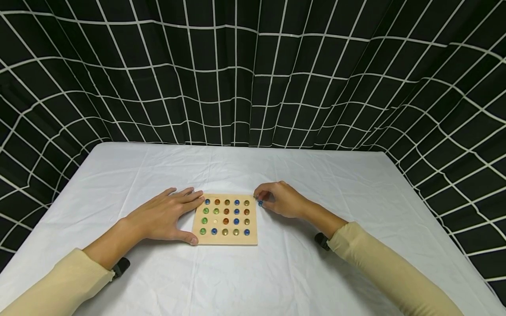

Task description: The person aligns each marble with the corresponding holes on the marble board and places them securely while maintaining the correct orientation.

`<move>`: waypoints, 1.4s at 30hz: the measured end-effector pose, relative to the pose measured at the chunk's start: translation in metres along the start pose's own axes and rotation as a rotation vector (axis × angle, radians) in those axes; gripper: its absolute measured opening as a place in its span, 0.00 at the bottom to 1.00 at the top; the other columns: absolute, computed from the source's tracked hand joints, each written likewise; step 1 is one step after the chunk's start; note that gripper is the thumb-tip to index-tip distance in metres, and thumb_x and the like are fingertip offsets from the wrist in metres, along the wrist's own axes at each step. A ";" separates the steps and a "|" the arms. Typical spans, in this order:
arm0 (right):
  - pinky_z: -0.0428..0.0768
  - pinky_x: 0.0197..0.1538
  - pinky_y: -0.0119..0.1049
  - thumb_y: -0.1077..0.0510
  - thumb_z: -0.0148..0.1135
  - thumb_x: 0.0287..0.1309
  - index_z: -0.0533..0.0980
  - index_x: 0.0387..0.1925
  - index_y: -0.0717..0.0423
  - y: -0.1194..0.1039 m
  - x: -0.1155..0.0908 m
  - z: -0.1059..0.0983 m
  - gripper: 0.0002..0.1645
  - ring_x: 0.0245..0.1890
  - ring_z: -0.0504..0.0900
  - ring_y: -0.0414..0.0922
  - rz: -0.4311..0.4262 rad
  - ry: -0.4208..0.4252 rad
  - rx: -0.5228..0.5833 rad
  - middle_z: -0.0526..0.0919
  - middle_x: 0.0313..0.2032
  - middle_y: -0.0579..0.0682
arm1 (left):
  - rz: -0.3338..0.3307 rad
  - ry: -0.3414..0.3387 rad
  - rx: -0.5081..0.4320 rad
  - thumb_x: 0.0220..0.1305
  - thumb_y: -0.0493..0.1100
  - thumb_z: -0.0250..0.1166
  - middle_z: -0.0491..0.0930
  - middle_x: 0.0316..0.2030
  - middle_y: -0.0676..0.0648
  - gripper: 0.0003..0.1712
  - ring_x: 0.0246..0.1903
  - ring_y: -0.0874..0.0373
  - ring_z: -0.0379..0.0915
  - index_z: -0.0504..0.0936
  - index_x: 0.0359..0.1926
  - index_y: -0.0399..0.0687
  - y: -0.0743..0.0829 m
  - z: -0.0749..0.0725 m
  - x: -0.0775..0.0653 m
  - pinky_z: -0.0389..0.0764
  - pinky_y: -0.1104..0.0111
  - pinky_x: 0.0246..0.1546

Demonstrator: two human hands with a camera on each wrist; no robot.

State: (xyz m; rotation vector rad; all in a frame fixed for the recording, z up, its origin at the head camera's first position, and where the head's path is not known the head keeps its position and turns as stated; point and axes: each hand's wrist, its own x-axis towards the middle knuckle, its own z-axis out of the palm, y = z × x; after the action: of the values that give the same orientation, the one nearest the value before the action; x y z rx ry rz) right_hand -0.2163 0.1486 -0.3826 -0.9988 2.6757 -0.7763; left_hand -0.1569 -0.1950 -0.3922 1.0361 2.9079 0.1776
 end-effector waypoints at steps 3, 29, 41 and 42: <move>0.81 0.53 0.41 0.70 0.67 0.57 0.81 0.49 0.58 -0.001 0.001 0.000 0.17 0.43 0.83 0.41 -0.007 0.007 -0.005 0.86 0.39 0.46 | -0.001 0.000 0.003 0.43 0.88 0.55 0.61 0.74 0.48 0.67 0.73 0.46 0.55 0.64 0.74 0.49 0.000 0.000 0.000 0.57 0.41 0.69; 0.79 0.56 0.46 0.69 0.63 0.61 0.79 0.53 0.62 -0.031 0.014 0.002 0.18 0.45 0.83 0.42 -0.141 0.021 0.077 0.87 0.41 0.48 | -0.003 -0.003 -0.002 0.44 0.88 0.55 0.61 0.74 0.48 0.66 0.73 0.46 0.55 0.64 0.74 0.49 -0.001 0.001 -0.001 0.57 0.41 0.69; 0.81 0.47 0.34 0.67 0.63 0.63 0.79 0.55 0.59 -0.063 0.024 0.020 0.18 0.44 0.82 0.38 -0.189 -0.083 0.074 0.87 0.44 0.46 | 0.001 -0.015 0.007 0.45 0.88 0.53 0.61 0.74 0.48 0.66 0.73 0.46 0.55 0.64 0.74 0.48 -0.002 0.000 0.000 0.56 0.41 0.69; 0.81 0.48 0.35 0.67 0.63 0.63 0.78 0.55 0.59 -0.066 0.024 0.021 0.18 0.44 0.82 0.38 -0.199 -0.094 0.071 0.87 0.44 0.46 | 0.001 -0.017 0.007 0.45 0.88 0.53 0.61 0.74 0.48 0.66 0.73 0.46 0.54 0.64 0.74 0.48 -0.002 0.000 0.000 0.56 0.41 0.69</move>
State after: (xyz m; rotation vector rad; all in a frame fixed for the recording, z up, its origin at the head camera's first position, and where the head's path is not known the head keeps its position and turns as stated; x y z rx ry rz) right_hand -0.1908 0.0820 -0.3654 -1.2643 2.4787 -0.8328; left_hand -0.1584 -0.1965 -0.3928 1.0353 2.8951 0.1576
